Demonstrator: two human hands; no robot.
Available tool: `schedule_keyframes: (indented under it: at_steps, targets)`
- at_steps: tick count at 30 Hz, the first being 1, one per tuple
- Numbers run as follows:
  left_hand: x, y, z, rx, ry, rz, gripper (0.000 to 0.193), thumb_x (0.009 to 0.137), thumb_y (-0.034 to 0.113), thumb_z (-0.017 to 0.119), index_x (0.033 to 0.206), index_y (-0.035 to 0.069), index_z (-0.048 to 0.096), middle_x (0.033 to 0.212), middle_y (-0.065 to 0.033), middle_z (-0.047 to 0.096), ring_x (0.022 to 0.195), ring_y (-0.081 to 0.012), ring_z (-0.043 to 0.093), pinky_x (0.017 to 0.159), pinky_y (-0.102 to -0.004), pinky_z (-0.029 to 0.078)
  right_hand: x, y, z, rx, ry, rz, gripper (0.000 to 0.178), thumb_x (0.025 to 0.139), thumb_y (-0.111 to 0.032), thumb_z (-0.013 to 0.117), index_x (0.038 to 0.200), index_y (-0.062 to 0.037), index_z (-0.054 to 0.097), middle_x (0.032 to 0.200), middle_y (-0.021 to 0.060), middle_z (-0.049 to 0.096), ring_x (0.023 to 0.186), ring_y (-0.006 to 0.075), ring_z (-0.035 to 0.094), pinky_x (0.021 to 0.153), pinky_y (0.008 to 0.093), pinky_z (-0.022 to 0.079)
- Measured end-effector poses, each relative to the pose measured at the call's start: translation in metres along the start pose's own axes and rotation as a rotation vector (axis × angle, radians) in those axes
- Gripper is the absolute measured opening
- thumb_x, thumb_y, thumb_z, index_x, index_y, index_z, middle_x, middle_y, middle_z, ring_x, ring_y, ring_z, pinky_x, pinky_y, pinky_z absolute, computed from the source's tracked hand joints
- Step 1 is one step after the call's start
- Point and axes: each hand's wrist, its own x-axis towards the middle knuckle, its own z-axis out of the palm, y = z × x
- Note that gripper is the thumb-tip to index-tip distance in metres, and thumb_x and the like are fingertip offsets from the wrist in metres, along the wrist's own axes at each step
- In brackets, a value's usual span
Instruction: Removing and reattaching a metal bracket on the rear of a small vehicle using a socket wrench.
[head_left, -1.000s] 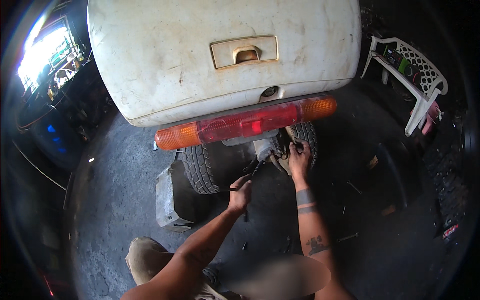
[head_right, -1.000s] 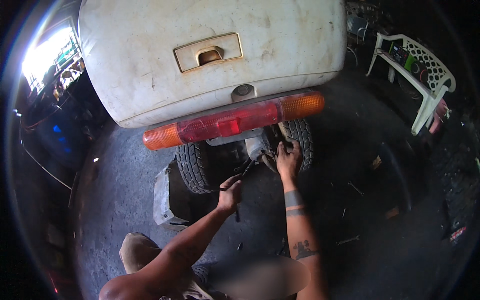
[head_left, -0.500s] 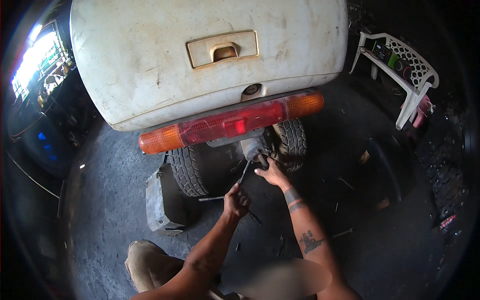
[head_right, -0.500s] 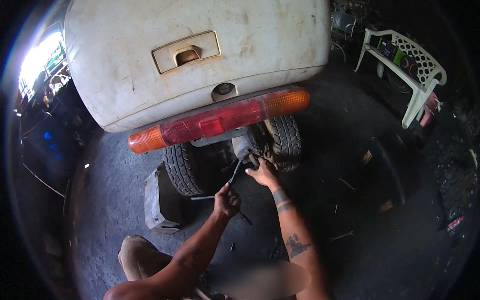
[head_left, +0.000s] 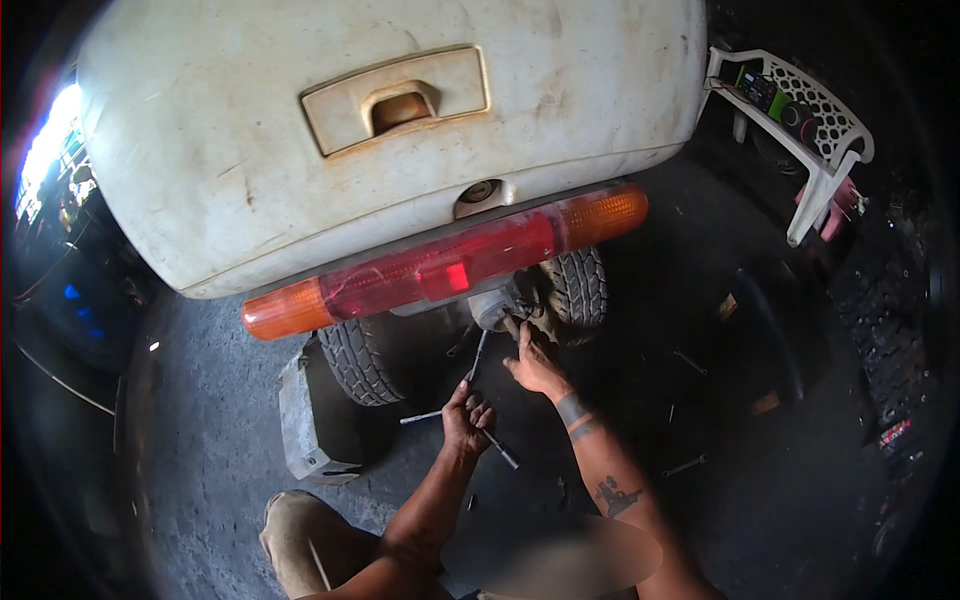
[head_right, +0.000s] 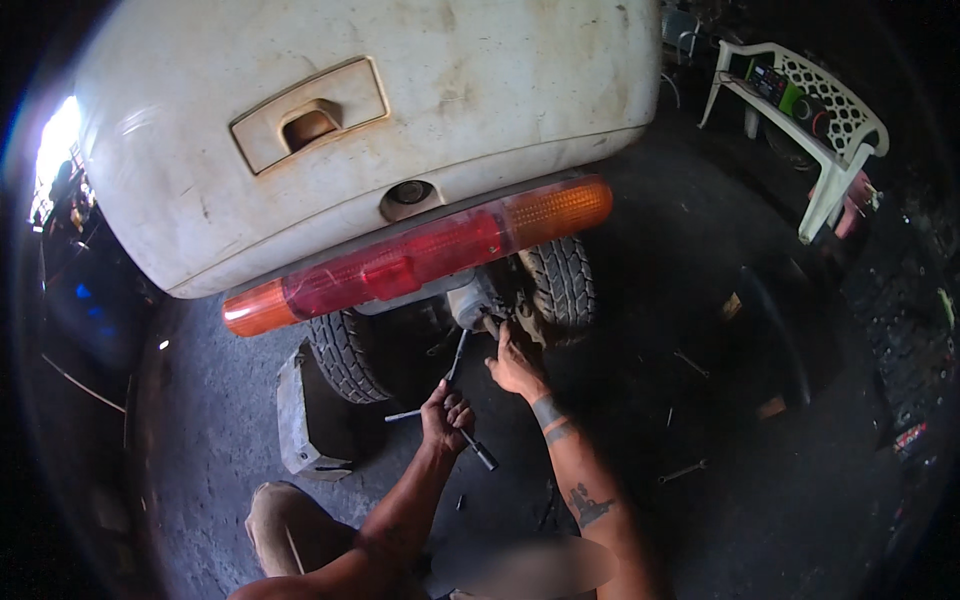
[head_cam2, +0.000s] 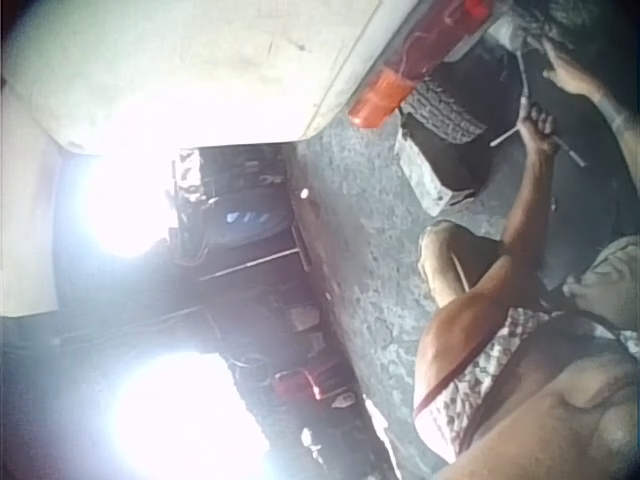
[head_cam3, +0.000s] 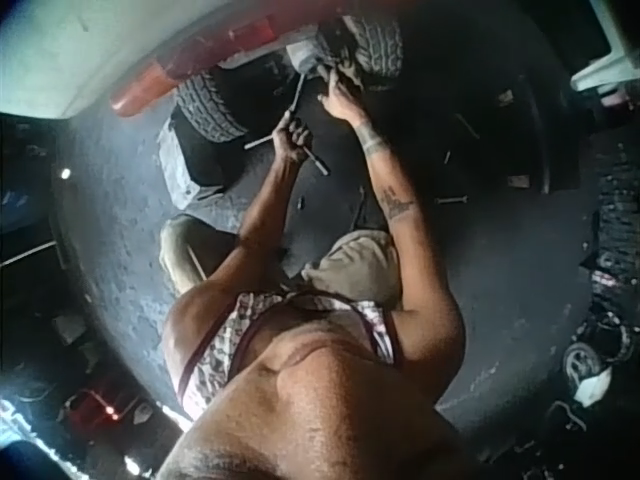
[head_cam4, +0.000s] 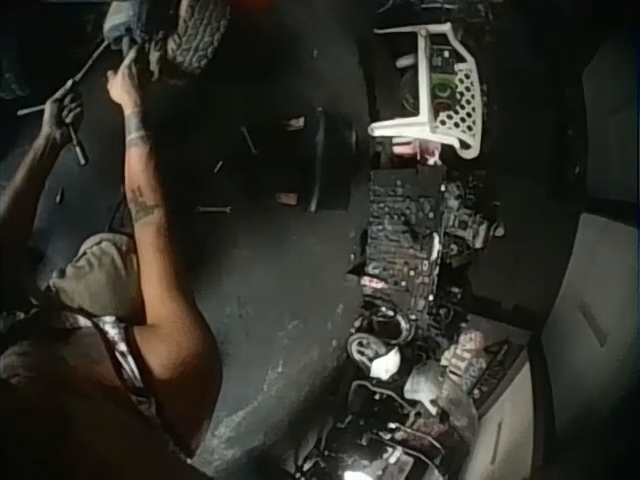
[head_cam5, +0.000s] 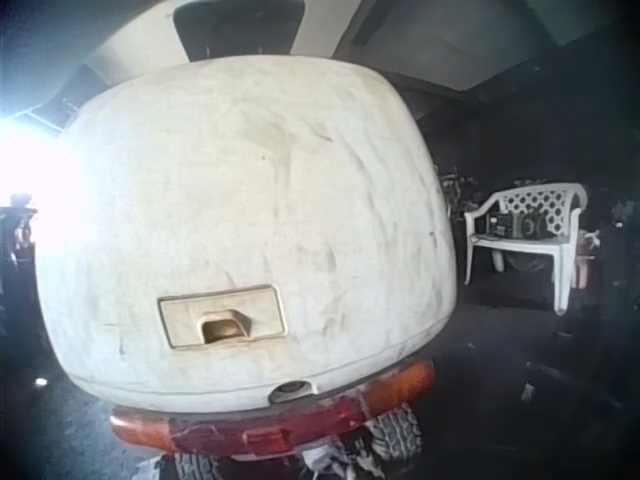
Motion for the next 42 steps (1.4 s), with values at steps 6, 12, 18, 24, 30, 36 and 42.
schedule_keyframes:
  at_steps: [6, 12, 18, 24, 30, 36, 42]
  targets:
    - [-0.007, 0.003, 0.015, 0.215, 0.097, 0.121, 0.026, 0.096, 0.025, 0.048, 0.072, 0.016, 0.046, 0.051, 0.0058, 0.026, 0.038, -0.007, 0.025, 0.034, -0.0217, 0.021, 0.0, 0.002, -0.01, 0.09, -0.094, 0.015, 0.092, 0.08, -0.028, 0.068, 0.143, 0.007, 0.011, 0.137, 0.0346, 0.036, 0.13, 0.0446, 0.035, 0.107, 0.0459, 0.03]
    - [-0.044, -0.002, 0.029, -0.098, 0.054, 0.04, 0.01, 0.094, 0.018, 0.052, 0.1, 0.015, 0.058, 0.053, 0.0045, 0.032, 0.039, -0.0085, 0.028, 0.037, -0.0226, 0.025, -0.017, -0.005, -0.033, 0.621, 0.315, 0.072, 0.068, 0.082, -0.032, 0.07, 0.131, 0.0011, 0.037, 0.119, 0.0235, 0.052, 0.113, 0.0348, 0.05, 0.096, 0.0425, 0.039]
    - [-0.072, -0.02, 0.076, 1.748, -0.057, 0.886, 0.036, 0.089, 0.01, 0.053, 0.125, 0.005, 0.05, 0.079, -0.0151, 0.064, 0.065, -0.0323, 0.062, 0.057, -0.0399, 0.049, -0.007, -0.01, -0.055, 0.585, 0.559, 0.103, 0.052, 0.084, -0.03, 0.07, 0.12, -0.0007, 0.049, 0.102, 0.0185, 0.06, 0.093, 0.0275, 0.06, 0.083, 0.0376, 0.047]
    - [-0.061, -0.028, 0.123, 2.327, 0.095, 0.624, 0.044, 0.084, 0.011, 0.055, 0.126, 0.001, 0.044, 0.091, -0.0265, 0.062, 0.087, -0.0436, 0.06, 0.074, -0.0496, 0.047, 0.009, -0.028, -0.072, 0.939, 0.621, 0.038, 0.024, 0.088, -0.023, 0.066, 0.092, 0.0005, 0.061, 0.077, 0.0042, 0.063, 0.069, 0.0108, 0.058, 0.065, 0.0262, 0.047]
    - [-0.051, -0.034, 0.12, 2.206, 0.067, 0.687, 0.043, 0.085, 0.009, 0.052, 0.126, 0.0, 0.043, 0.091, -0.0264, 0.063, 0.085, -0.0432, 0.061, 0.073, -0.0503, 0.048, -0.019, -0.024, -0.097, 1.003, 0.691, -0.017, 0.02, 0.092, -0.021, 0.061, 0.088, -0.0013, 0.058, 0.069, -0.0022, 0.053, 0.062, 0.0071, 0.051, 0.058, 0.0237, 0.043]
    - [-0.046, -0.038, 0.11, 2.108, 0.033, 0.771, 0.039, 0.084, 0.005, 0.053, 0.122, 0.0, 0.044, 0.083, -0.0289, 0.061, 0.079, -0.0471, 0.06, 0.066, -0.0512, 0.046, -0.049, -0.034, -0.126, 0.923, 0.641, -0.099, 0.016, 0.091, -0.013, 0.061, 0.099, 0.0005, 0.057, 0.073, -0.0036, 0.051, 0.062, 0.003, 0.042, 0.056, 0.02, 0.036]
    - [-0.049, -0.041, 0.117, 2.076, 0.037, 0.818, 0.037, 0.084, 0.004, 0.053, 0.12, -0.001, 0.046, 0.082, -0.0281, 0.061, 0.079, -0.0465, 0.06, 0.066, -0.0495, 0.047, -0.053, -0.037, -0.119, 0.771, 0.529, 0.127, 0.018, 0.086, -0.01, 0.066, 0.1, -0.0003, 0.059, 0.079, -0.0041, 0.052, 0.066, 0.0027, 0.038, 0.059, 0.0185, 0.036]
